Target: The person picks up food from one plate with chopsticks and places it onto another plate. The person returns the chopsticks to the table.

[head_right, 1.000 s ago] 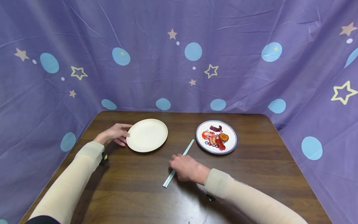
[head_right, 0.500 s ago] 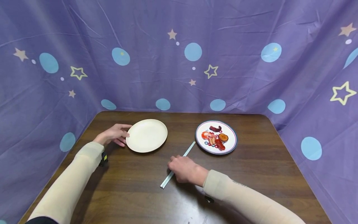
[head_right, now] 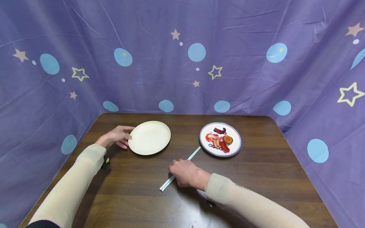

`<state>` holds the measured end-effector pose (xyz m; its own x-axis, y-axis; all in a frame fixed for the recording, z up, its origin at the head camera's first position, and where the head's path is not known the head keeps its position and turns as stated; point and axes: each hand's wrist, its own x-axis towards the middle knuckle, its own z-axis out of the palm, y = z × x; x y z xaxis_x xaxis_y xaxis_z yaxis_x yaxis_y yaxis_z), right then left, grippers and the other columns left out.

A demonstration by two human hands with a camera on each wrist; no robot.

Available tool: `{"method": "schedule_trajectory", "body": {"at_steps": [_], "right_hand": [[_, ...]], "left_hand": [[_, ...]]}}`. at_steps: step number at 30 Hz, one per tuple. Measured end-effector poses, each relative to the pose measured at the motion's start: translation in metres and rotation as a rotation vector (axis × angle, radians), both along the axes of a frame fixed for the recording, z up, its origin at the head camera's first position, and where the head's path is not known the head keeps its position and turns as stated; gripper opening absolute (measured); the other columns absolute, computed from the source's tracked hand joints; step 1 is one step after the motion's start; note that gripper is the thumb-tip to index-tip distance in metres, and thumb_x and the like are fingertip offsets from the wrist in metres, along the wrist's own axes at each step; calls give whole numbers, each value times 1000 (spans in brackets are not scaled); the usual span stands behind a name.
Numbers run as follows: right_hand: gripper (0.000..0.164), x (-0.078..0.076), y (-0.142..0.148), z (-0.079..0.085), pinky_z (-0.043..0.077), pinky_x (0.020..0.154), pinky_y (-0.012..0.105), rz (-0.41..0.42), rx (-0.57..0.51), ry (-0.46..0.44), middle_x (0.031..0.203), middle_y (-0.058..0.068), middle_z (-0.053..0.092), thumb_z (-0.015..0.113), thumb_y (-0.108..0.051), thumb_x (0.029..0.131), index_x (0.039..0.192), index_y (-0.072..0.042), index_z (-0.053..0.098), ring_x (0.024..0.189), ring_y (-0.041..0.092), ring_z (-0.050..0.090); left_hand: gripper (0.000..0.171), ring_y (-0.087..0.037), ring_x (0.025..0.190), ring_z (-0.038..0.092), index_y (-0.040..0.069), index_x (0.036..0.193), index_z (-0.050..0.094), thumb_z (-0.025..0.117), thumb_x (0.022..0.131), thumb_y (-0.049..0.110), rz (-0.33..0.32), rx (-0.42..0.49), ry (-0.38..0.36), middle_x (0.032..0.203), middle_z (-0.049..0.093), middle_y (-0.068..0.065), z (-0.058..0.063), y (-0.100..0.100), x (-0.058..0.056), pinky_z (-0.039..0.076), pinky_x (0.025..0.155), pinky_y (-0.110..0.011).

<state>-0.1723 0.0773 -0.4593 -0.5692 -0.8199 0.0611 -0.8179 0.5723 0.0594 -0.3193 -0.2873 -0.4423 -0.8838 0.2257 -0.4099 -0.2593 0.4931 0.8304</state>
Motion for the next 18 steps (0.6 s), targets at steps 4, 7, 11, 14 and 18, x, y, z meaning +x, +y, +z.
{"method": "schedule_trajectory", "body": {"at_steps": [4, 7, 11, 14, 18], "right_hand": [[14, 2, -2, 0, 59, 55, 36, -8, -1, -4, 85, 3, 60, 77, -8, 81, 87, -13, 66, 71, 24, 62], [13, 4, -3, 0, 58, 54, 36, -12, -3, -14, 85, 3, 60, 77, -9, 81, 87, -14, 66, 71, 23, 62], [13, 6, -3, -1, 58, 53, 38, -13, -13, -13, 84, 3, 60, 77, -9, 83, 85, -14, 65, 70, 23, 63], [13, 6, -4, -2, 57, 51, 38, -15, -15, 0, 84, 2, 60, 77, -10, 83, 85, -15, 65, 70, 24, 63], [13, 7, -5, -2, 56, 49, 37, -15, -9, 27, 83, 1, 60, 78, -13, 84, 85, -16, 65, 68, 23, 62]], "left_hand": [[72, -23, 68, 73, -3, 164, 26, 57, 100, -4, -2, 4, 3, 95, 71, -23, -1, 0, 0, 69, 66, -42], [71, -23, 67, 73, -4, 164, 26, 57, 99, -5, -1, 17, -2, 94, 71, -23, -2, 0, 0, 69, 66, -42], [72, -23, 67, 73, -4, 164, 26, 57, 99, -5, 2, 28, -3, 94, 71, -23, -3, 1, 2, 69, 65, -42], [72, -23, 67, 73, -3, 164, 26, 57, 99, -5, 5, 27, 1, 94, 71, -22, -3, 0, 1, 69, 64, -41], [72, -24, 68, 73, -3, 164, 26, 57, 99, -5, 3, 27, 0, 95, 70, -23, -2, -1, 0, 69, 65, -42]]}}
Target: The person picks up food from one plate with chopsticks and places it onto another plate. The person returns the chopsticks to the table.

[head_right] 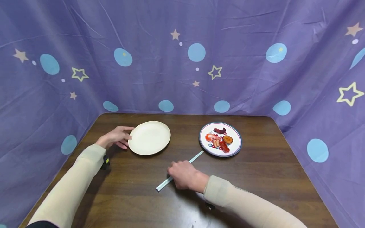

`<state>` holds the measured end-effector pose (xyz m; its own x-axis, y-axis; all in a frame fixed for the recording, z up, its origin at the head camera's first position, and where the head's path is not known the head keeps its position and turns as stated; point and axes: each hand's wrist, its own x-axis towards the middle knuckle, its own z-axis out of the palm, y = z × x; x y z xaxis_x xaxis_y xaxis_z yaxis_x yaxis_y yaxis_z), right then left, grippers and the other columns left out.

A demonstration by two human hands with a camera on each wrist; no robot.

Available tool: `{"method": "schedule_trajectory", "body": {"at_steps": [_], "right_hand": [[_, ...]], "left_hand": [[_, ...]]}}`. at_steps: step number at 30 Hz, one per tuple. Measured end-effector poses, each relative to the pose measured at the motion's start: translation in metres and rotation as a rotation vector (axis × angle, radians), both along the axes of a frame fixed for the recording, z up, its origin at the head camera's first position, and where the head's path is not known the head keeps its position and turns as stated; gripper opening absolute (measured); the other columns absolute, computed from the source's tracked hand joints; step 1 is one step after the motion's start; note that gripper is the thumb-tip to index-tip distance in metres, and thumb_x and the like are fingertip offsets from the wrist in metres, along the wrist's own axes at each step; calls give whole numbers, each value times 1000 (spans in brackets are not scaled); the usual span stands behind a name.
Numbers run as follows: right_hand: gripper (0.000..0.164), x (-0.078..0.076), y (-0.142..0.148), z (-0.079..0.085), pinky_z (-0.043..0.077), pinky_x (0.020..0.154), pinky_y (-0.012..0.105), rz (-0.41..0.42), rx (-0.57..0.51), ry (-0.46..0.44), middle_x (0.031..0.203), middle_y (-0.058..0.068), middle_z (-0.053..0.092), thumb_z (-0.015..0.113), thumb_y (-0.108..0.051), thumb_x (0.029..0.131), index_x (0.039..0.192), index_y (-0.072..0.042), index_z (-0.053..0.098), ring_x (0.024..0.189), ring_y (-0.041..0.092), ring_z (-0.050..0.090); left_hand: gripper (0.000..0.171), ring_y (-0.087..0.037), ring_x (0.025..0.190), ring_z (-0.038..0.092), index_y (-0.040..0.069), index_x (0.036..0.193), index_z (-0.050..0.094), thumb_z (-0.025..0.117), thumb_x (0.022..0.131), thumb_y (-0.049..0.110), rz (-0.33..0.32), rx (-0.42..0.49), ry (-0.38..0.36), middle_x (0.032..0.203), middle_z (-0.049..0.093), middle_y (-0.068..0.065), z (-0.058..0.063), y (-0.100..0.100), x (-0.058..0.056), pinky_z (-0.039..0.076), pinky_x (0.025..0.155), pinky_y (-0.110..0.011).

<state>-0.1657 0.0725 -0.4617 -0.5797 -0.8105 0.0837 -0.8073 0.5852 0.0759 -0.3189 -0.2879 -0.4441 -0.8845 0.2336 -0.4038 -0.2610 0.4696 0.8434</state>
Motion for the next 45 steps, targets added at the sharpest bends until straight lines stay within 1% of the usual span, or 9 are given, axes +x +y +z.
{"method": "schedule_trajectory", "body": {"at_steps": [8, 10, 16, 25, 29, 33, 36, 40, 45], "right_hand": [[13, 2, -2, 2, 54, 49, 36, 4, 44, 30, 83, 1, 62, 78, -16, 83, 87, -17, 66, 70, 23, 63], [14, 3, -3, 3, 53, 49, 35, 6, 70, 46, 83, 0, 62, 79, -17, 82, 88, -18, 66, 71, 22, 64], [22, 3, -8, 5, 51, 48, 32, 19, 149, 138, 84, -2, 64, 84, -22, 76, 90, -20, 67, 71, 20, 63], [31, 3, -17, 7, 53, 48, 31, 12, 201, 167, 84, -2, 65, 91, -22, 72, 93, -22, 69, 72, 18, 64], [25, 3, -19, 7, 53, 47, 31, 2, 214, 198, 82, -2, 67, 91, -21, 74, 90, -23, 71, 69, 18, 64], [18, 2, -21, 6, 52, 44, 31, 6, 199, 230, 76, -4, 68, 88, -17, 77, 81, -24, 72, 64, 17, 64], [18, -1, -22, 7, 52, 42, 30, 21, 194, 242, 71, -4, 67, 87, -15, 78, 75, -25, 72, 61, 16, 64], [20, -5, -22, 8, 53, 43, 31, 49, 210, 239, 70, -5, 67, 87, -15, 77, 73, -25, 70, 60, 15, 64], [22, -8, -21, 6, 54, 46, 31, 85, 225, 187, 72, -6, 67, 87, -15, 76, 74, -25, 69, 62, 14, 64]], "left_hand": [[72, -23, 67, 73, -3, 165, 24, 56, 100, -5, 4, 0, -5, 95, 70, -23, -2, -1, 0, 69, 66, -42], [72, -23, 67, 73, -4, 164, 24, 56, 100, -5, 3, 2, -7, 95, 70, -23, -3, -1, 1, 69, 66, -43], [72, -23, 67, 72, -4, 164, 25, 56, 99, -6, -4, 3, 2, 94, 69, -22, -3, -1, 1, 69, 65, -42], [71, -22, 66, 72, -4, 164, 26, 56, 99, -5, -3, -9, 11, 95, 69, -22, 0, -1, 0, 69, 65, -42], [70, -23, 68, 73, -3, 164, 26, 56, 100, -4, -6, -10, 13, 98, 69, -23, 0, 0, 0, 69, 67, -42], [70, -24, 69, 73, -3, 164, 27, 56, 101, -4, -4, 0, 15, 98, 69, -23, 1, 1, -1, 69, 67, -42], [70, -23, 69, 72, -3, 164, 26, 55, 101, -5, -3, 5, 17, 99, 68, -24, 1, 0, -1, 69, 66, -42], [70, -23, 68, 72, -3, 164, 26, 55, 101, -4, -2, 6, 20, 99, 68, -25, 1, -1, -2, 69, 66, -42], [70, -23, 68, 73, -4, 164, 26, 55, 101, -5, 2, 5, 13, 98, 69, -24, -2, -1, 0, 69, 66, -43]]}}
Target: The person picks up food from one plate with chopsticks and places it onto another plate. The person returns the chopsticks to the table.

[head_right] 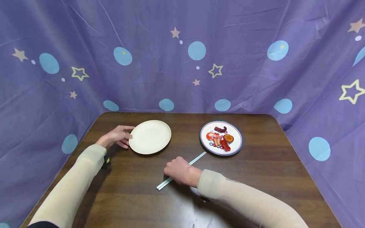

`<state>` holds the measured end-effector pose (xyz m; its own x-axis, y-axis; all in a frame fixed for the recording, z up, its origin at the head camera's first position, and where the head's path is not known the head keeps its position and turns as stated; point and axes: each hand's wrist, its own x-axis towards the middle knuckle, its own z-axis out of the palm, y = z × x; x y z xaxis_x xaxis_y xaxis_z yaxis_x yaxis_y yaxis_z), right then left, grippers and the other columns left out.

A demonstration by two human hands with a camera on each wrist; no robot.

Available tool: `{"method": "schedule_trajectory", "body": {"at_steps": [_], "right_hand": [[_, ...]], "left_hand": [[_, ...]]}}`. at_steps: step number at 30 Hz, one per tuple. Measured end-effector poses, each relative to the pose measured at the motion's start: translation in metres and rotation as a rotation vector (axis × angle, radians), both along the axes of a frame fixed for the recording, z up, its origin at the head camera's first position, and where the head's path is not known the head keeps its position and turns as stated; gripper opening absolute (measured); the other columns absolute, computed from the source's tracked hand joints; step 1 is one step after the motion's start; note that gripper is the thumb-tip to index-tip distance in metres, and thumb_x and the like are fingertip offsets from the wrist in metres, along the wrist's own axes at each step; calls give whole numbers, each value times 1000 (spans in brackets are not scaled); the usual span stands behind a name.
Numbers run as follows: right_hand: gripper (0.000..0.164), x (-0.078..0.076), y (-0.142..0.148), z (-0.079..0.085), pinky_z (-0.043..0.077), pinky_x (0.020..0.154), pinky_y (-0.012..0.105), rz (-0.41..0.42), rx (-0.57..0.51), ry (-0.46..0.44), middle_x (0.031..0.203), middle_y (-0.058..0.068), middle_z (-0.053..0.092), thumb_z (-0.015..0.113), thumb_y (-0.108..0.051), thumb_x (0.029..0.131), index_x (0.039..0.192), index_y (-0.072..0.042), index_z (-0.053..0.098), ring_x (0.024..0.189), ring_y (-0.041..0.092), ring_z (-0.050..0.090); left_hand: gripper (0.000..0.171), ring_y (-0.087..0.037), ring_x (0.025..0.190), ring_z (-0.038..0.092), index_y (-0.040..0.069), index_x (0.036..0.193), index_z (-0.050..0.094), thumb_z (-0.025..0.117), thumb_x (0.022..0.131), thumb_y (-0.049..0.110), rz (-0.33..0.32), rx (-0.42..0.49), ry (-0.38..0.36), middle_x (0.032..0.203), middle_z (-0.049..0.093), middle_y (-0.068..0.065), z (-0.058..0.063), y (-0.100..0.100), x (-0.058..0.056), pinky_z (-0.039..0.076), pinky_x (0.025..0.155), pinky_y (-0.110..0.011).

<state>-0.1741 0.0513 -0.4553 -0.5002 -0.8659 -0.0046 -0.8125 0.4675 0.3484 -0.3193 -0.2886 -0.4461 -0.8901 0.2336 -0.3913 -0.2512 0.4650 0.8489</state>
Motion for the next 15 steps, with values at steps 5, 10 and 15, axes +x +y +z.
{"method": "schedule_trajectory", "body": {"at_steps": [5, 10, 15], "right_hand": [[23, -3, 1, -1, 54, 47, 32, -6, 0, -107, 74, -6, 67, 88, -15, 75, 78, -26, 68, 63, 14, 64], [25, -5, 2, -3, 55, 48, 33, -26, -12, -196, 74, -5, 66, 86, -12, 75, 80, -25, 66, 62, 15, 61], [25, -5, 2, -4, 56, 48, 33, -15, -28, -238, 74, -5, 65, 83, -8, 74, 82, -23, 64, 61, 15, 61]], "left_hand": [[69, -23, 68, 73, -3, 164, 26, 55, 101, -5, 7, -3, -6, 97, 69, -23, -1, 1, 1, 69, 66, -43], [69, -23, 68, 72, -3, 164, 26, 54, 101, -5, 6, -2, -1, 96, 69, -22, -1, 1, 0, 69, 65, -42], [69, -22, 67, 72, -4, 164, 26, 54, 101, -5, 4, -1, -3, 95, 69, -22, -1, 1, 0, 69, 66, -42]]}}
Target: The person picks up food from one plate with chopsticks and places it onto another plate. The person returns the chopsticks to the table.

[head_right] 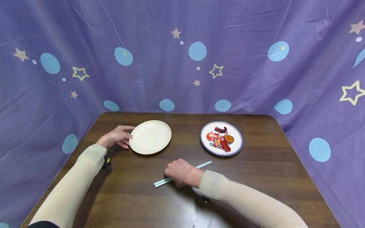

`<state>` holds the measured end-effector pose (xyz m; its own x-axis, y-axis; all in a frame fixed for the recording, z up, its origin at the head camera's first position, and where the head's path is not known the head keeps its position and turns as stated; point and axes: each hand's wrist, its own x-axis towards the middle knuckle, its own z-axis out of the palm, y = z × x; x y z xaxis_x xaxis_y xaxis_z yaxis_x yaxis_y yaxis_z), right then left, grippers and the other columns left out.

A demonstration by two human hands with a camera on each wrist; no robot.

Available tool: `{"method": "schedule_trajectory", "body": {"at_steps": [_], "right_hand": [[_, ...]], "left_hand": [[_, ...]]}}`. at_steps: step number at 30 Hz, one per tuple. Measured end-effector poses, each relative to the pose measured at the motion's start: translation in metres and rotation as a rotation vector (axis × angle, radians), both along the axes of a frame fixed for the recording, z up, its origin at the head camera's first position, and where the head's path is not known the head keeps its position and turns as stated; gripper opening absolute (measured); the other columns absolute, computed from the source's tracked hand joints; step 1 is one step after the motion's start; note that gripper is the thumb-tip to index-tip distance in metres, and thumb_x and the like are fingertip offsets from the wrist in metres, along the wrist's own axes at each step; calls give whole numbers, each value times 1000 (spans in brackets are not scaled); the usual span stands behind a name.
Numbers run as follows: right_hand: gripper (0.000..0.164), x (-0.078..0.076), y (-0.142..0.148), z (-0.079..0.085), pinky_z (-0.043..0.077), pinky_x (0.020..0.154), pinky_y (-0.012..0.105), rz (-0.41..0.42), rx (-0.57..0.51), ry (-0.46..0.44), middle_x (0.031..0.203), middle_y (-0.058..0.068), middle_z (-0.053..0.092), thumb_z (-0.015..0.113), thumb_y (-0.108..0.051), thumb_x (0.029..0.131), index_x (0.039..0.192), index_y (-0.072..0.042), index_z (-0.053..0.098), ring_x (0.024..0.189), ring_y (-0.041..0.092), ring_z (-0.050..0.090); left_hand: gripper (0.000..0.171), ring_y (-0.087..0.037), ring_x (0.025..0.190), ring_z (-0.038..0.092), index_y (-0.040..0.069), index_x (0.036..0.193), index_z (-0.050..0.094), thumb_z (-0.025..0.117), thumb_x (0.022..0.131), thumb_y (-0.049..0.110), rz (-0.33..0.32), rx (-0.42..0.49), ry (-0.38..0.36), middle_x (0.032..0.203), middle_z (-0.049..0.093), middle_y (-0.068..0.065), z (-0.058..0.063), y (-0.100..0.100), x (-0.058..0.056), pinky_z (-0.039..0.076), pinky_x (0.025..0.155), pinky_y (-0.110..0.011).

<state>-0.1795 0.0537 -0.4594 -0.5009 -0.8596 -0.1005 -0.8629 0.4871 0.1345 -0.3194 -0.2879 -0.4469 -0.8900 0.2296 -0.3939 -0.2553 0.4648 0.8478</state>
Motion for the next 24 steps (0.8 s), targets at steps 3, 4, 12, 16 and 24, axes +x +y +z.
{"method": "schedule_trajectory", "body": {"at_steps": [3, 4, 12, 16, 24], "right_hand": [[26, 1, 1, 0, 56, 48, 33, 11, -8, -26, 74, -4, 64, 82, -6, 74, 83, -22, 64, 61, 15, 60], [26, 2, 1, 1, 56, 49, 33, 14, -11, -32, 74, -4, 63, 82, -6, 74, 83, -22, 63, 61, 15, 60], [28, 4, 6, -1, 57, 50, 34, 11, -13, -53, 74, -4, 63, 83, -10, 72, 86, -22, 63, 62, 17, 62], [28, 4, 6, -3, 56, 49, 34, -10, -8, -67, 74, -4, 61, 82, -11, 71, 87, -23, 63, 61, 16, 60], [25, 7, 6, -2, 57, 49, 34, -12, -8, -65, 74, -3, 63, 84, -11, 73, 86, -21, 64, 60, 17, 61]], "left_hand": [[69, -22, 67, 72, -4, 164, 26, 54, 101, -6, 0, -2, -1, 96, 69, -23, 0, 0, 0, 69, 66, -42], [69, -22, 67, 72, -4, 164, 26, 54, 101, -6, -1, -2, -1, 96, 69, -23, 0, 0, 0, 69, 66, -42], [68, -23, 68, 72, -3, 164, 27, 54, 101, -5, -4, -2, 4, 95, 69, -23, 0, -1, 0, 69, 66, -42], [68, -23, 68, 72, -3, 164, 27, 53, 101, -6, -1, -2, 4, 95, 69, -23, 1, -1, 0, 69, 65, -42], [68, -24, 69, 73, -3, 164, 27, 54, 102, -5, 3, 1, 0, 96, 70, -22, 0, 0, 1, 69, 66, -42]]}}
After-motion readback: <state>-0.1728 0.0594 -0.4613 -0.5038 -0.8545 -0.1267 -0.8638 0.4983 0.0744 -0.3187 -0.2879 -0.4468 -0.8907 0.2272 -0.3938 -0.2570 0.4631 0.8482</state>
